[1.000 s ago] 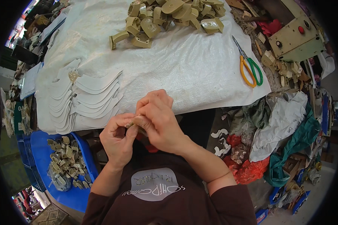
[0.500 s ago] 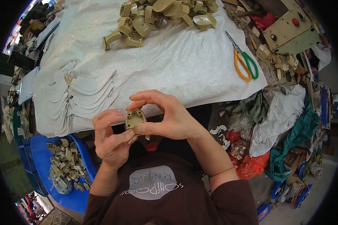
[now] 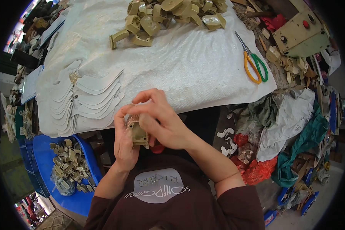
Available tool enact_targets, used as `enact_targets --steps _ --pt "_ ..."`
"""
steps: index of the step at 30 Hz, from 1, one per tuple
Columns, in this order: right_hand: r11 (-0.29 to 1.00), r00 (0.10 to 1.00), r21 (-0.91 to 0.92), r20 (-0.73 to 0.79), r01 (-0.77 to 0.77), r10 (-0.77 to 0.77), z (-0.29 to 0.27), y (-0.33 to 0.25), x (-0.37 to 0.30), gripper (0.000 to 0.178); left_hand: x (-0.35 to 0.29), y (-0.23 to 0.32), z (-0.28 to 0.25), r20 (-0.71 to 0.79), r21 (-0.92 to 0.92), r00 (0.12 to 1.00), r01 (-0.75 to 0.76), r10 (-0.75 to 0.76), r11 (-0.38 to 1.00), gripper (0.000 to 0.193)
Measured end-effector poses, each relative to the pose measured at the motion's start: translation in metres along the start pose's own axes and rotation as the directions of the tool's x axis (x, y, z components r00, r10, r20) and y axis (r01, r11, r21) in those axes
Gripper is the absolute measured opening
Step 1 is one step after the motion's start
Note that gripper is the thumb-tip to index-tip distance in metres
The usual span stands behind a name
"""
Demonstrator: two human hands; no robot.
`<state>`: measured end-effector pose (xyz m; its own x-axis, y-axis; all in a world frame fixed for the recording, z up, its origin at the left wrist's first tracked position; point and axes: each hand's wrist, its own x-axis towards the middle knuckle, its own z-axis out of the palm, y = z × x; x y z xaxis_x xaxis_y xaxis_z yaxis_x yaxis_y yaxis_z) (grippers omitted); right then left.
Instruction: The person repeatedly picks up beige plastic components and white curved inserts from a table, fits the inserts into the components, and places the assembled units into a pile. The person handles the items one at a time throughout the clip.
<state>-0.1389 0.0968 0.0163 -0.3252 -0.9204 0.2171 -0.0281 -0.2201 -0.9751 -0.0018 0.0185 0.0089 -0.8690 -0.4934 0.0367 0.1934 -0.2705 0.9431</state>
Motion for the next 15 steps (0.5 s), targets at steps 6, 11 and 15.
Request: enact_targets --steps 6,11,15 --pt "0.899 0.941 0.331 0.269 -0.289 0.203 -0.003 0.012 0.016 0.021 0.004 0.003 0.012 -0.014 0.08 0.994 -0.11 0.111 0.991 0.077" --pt "0.997 0.995 0.011 0.065 0.07 -0.071 0.015 0.019 0.003 0.014 0.002 -0.003 0.009 -0.119 0.183 0.982 -0.125 0.148 0.975 0.067" --pt "0.981 0.998 0.192 -0.058 0.02 -0.009 0.032 0.025 -0.016 0.037 0.004 -0.011 0.001 -0.235 0.179 0.957 -0.131 0.172 0.975 0.055"
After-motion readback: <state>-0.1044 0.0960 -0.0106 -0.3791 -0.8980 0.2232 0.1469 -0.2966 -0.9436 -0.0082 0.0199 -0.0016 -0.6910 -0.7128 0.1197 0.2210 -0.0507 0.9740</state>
